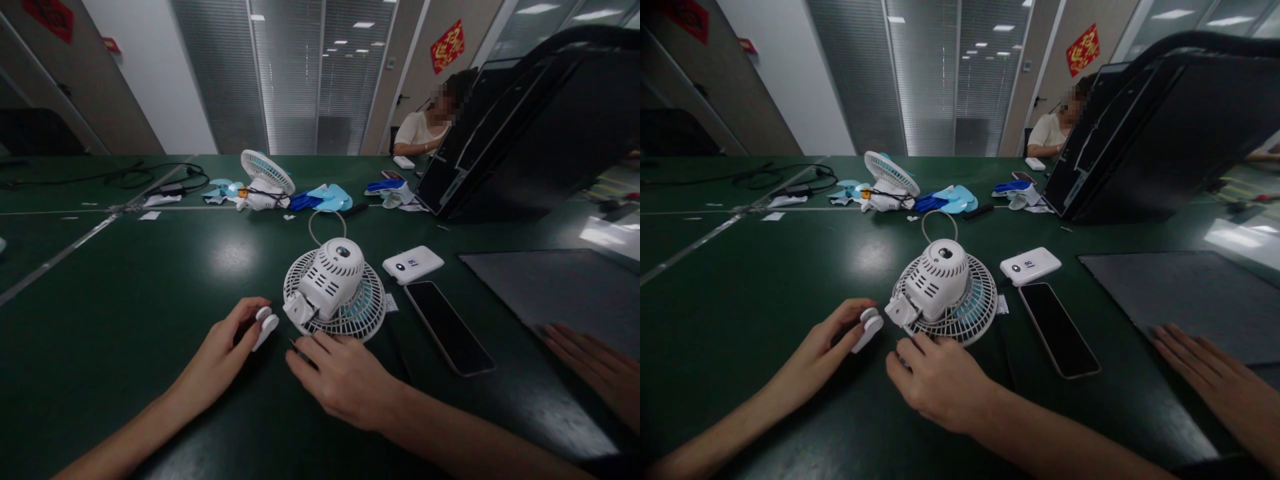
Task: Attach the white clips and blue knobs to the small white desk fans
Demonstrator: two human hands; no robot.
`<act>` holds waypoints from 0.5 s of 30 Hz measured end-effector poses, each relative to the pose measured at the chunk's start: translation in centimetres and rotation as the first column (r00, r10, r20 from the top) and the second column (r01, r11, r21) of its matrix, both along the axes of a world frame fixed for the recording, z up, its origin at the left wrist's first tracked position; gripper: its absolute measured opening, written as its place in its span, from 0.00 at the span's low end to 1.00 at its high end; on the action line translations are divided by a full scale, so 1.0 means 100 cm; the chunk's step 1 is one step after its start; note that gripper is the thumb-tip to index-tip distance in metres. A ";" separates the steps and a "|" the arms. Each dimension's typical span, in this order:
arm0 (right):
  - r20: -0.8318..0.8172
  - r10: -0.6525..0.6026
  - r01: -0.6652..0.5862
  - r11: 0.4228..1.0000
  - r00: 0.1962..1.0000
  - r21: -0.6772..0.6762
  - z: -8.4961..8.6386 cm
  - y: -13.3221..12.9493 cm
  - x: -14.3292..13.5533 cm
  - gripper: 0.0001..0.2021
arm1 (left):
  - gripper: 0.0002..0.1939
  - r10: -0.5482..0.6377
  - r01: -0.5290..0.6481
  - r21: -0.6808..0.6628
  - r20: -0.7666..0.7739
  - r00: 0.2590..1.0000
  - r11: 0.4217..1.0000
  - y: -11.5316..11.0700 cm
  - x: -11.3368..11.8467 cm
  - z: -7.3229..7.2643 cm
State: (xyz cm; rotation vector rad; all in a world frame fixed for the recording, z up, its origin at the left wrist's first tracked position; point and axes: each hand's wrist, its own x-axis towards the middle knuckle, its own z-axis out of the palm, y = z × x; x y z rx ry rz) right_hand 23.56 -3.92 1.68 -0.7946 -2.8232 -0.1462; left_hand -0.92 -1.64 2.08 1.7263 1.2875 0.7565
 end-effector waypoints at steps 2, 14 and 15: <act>0.003 0.018 -0.018 1.000 1.000 -0.019 0.003 0.001 0.000 0.17 | 0.14 0.061 -0.056 -0.068 0.065 0.996 0.996 -0.001 0.001 0.001; -0.596 0.061 -0.053 0.998 0.800 0.031 0.001 0.003 0.009 0.21 | 0.18 0.027 -0.013 -0.085 0.159 0.987 0.996 -0.014 0.019 0.008; -0.660 0.025 -0.024 1.000 0.751 0.011 0.001 0.004 0.010 0.22 | 0.18 0.012 -0.002 -0.064 0.144 0.989 0.998 -0.014 0.019 0.008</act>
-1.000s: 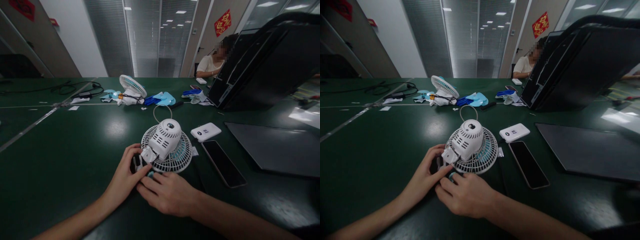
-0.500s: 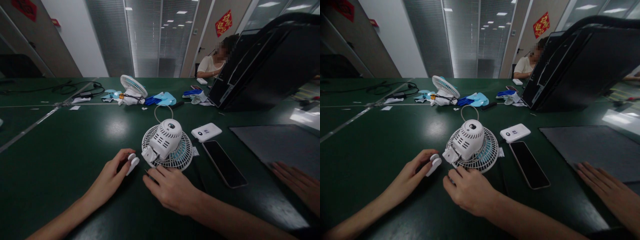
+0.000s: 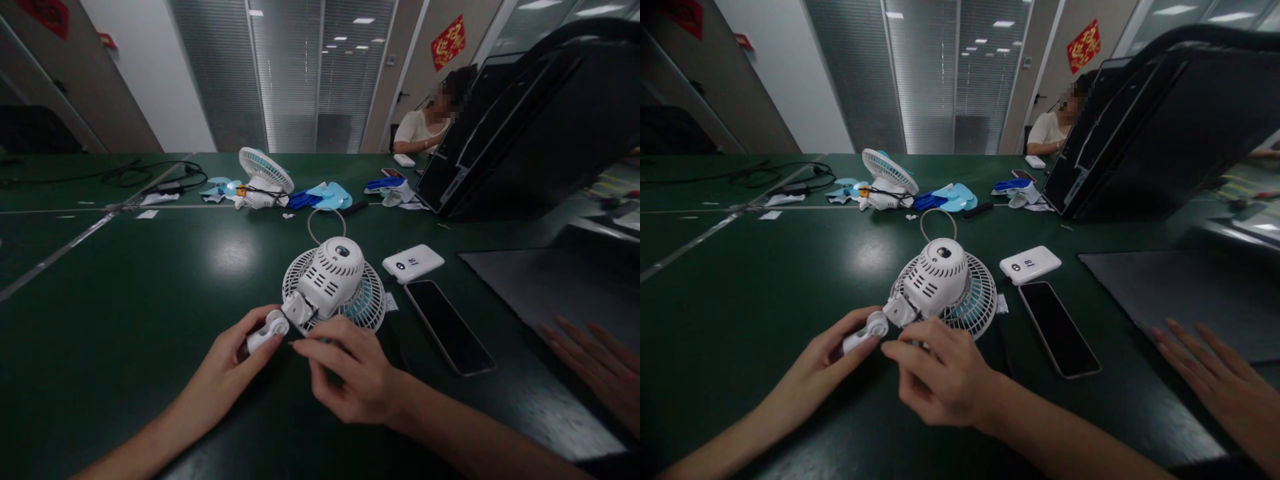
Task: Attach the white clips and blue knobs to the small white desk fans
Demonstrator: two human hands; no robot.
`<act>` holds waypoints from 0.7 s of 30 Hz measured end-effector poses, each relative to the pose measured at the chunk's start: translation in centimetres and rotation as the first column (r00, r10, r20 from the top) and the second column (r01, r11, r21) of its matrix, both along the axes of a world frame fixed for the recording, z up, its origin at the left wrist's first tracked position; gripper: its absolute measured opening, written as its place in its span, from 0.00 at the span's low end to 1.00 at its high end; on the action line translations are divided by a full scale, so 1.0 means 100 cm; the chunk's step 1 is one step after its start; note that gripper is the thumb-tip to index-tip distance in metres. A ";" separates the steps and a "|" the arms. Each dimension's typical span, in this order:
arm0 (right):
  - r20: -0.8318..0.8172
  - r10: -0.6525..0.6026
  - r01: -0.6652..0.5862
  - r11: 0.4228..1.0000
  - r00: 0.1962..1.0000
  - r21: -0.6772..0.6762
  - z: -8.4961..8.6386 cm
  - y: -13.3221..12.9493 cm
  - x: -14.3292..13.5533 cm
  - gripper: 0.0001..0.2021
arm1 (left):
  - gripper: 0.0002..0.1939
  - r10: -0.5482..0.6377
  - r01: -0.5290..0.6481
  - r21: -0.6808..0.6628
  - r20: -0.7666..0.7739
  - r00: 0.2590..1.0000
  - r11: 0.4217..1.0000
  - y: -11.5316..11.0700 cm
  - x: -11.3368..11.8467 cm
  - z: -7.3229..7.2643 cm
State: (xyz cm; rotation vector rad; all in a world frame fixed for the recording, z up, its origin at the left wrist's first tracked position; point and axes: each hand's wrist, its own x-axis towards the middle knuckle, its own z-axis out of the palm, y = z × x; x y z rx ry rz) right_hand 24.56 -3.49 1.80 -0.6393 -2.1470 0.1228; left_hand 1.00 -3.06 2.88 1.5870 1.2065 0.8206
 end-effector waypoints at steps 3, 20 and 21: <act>-0.135 -0.103 0.091 0.991 0.985 -0.094 0.001 0.005 0.002 0.24 | 0.21 -0.023 0.032 0.086 -0.096 0.995 0.996 0.004 0.000 0.001; -0.116 -0.090 0.082 0.994 0.989 -0.075 0.000 0.013 0.002 0.25 | 0.22 0.016 -0.018 0.130 0.020 1.000 0.991 0.005 0.021 -0.017; -0.110 -0.086 0.079 0.995 0.990 -0.066 0.001 0.013 0.002 0.25 | 0.22 0.023 -0.026 0.120 0.029 0.999 0.992 0.003 0.020 -0.019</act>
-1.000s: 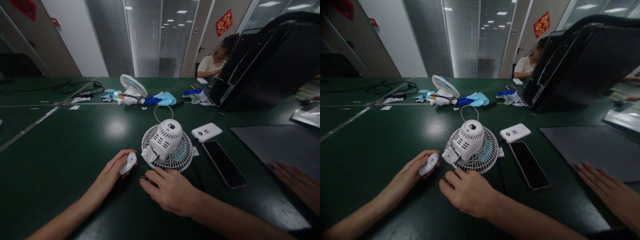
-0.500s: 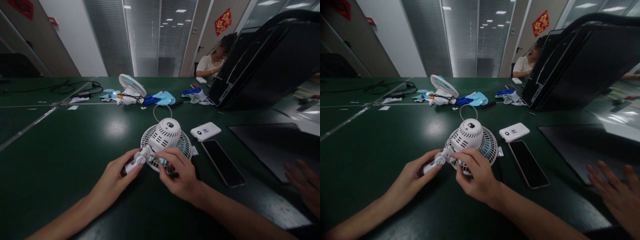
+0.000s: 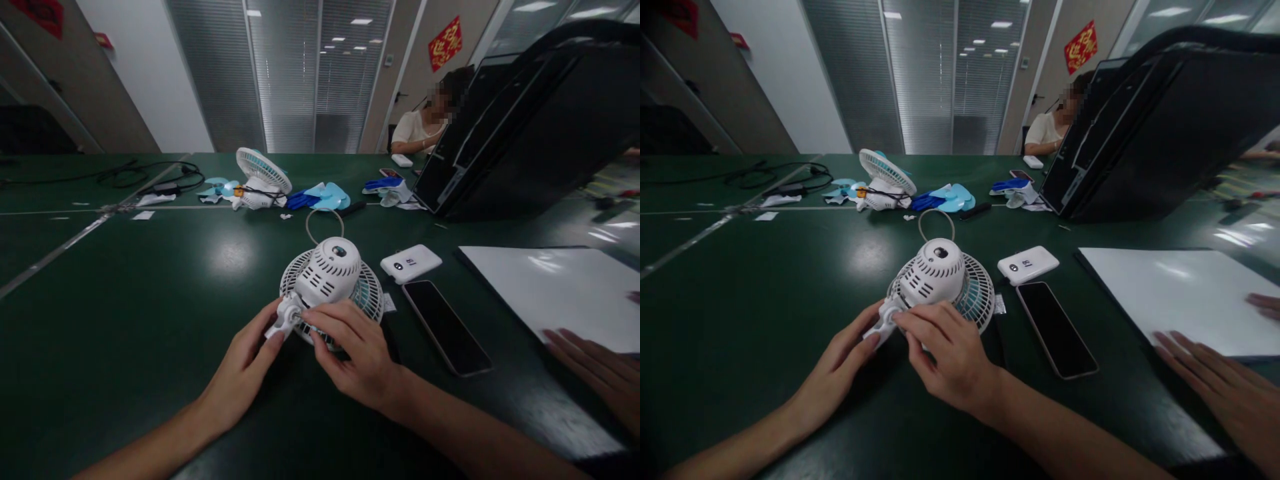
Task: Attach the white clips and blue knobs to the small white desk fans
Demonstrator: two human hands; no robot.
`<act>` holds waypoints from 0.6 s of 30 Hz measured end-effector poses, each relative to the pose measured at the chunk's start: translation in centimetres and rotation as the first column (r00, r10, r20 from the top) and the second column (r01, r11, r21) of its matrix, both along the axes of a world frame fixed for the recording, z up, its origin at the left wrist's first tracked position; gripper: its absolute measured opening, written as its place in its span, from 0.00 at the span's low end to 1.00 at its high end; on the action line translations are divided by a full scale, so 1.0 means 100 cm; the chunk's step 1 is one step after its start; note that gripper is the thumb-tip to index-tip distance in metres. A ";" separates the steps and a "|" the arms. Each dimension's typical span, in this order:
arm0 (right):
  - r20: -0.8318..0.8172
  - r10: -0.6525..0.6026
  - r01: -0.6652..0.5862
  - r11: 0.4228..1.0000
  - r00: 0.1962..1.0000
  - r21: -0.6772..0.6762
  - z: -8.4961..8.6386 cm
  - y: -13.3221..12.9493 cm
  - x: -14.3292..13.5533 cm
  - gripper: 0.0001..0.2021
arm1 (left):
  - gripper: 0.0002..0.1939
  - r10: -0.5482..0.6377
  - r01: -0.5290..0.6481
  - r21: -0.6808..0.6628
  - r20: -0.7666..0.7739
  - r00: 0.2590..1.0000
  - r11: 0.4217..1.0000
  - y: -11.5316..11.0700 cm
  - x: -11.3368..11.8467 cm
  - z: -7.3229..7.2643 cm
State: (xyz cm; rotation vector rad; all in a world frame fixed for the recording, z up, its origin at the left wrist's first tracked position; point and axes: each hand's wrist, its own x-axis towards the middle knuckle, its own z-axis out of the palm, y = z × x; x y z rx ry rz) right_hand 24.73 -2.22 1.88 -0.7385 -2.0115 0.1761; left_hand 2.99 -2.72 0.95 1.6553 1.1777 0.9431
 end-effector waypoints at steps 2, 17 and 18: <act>0.013 -0.002 0.002 1.000 1.000 0.009 0.000 0.000 0.000 0.25 | 0.22 0.005 -0.004 -0.030 0.015 1.000 1.000 -0.002 -0.003 -0.003; 0.133 0.026 -0.038 0.995 0.991 0.090 -0.001 -0.006 0.003 0.25 | 0.22 -0.080 0.109 -0.121 0.220 0.972 0.987 0.004 -0.006 -0.004; 0.140 0.035 -0.049 0.995 0.989 0.091 -0.002 -0.007 0.003 0.25 | 0.22 -0.084 0.109 -0.108 0.217 0.973 0.988 0.003 -0.006 -0.005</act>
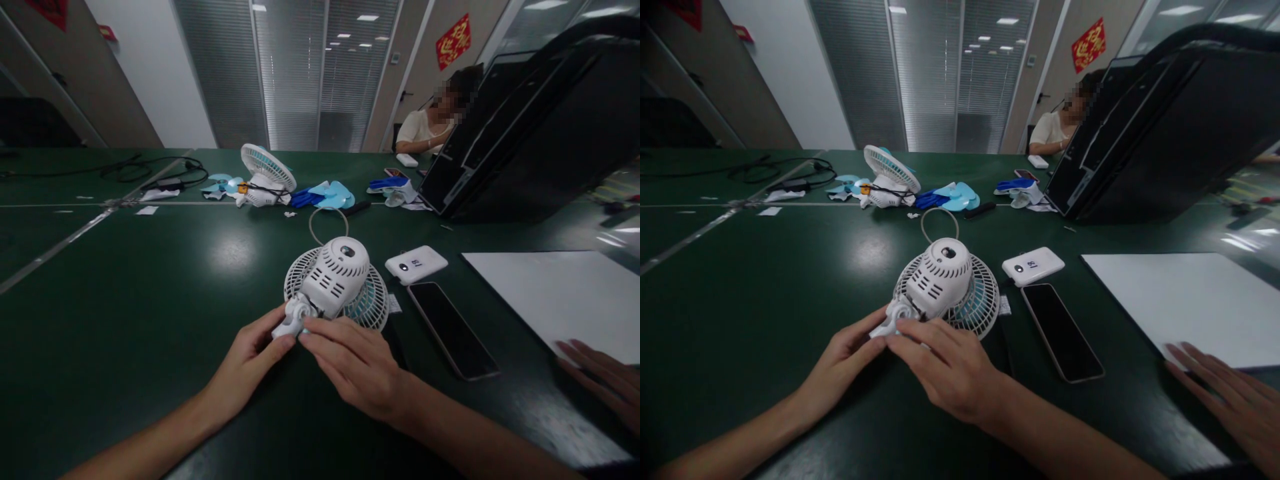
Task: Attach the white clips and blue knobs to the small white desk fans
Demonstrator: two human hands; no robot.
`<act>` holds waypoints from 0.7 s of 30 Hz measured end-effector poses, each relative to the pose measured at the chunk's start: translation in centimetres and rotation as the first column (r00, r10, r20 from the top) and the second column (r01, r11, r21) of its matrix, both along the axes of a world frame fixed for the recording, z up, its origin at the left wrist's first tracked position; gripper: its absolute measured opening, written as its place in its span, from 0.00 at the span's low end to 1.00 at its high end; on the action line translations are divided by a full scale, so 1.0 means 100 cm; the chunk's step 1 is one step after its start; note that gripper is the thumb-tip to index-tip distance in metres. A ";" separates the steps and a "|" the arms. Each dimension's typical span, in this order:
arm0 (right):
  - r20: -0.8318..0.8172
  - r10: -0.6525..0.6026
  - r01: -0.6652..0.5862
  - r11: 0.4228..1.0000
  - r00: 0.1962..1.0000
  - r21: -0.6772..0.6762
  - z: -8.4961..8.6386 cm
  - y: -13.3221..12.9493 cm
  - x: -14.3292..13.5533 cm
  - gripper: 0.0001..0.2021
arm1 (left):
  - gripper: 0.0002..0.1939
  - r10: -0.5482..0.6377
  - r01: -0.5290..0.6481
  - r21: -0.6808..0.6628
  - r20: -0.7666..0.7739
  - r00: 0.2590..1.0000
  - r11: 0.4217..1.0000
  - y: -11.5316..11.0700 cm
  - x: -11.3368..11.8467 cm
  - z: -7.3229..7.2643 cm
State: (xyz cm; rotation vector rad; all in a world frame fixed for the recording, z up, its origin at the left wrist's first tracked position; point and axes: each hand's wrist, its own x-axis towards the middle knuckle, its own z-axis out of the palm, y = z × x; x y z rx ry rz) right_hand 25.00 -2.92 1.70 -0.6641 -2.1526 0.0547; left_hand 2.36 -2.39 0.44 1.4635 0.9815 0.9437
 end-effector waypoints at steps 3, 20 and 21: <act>-0.075 -0.032 0.028 0.998 0.997 -0.051 -0.001 0.000 -0.002 0.24 | 0.23 -0.010 0.011 0.040 -0.028 1.000 0.999 -0.002 -0.001 -0.002; 0.036 -0.097 0.093 0.992 0.995 0.084 0.001 -0.001 -0.001 0.17 | 0.28 -0.067 0.096 0.215 -0.136 0.988 0.972 -0.006 -0.002 -0.002; 0.049 -0.103 0.098 0.992 0.993 0.082 0.001 -0.001 -0.001 0.17 | 0.28 -0.065 0.094 0.220 -0.136 0.989 0.971 -0.006 -0.002 -0.002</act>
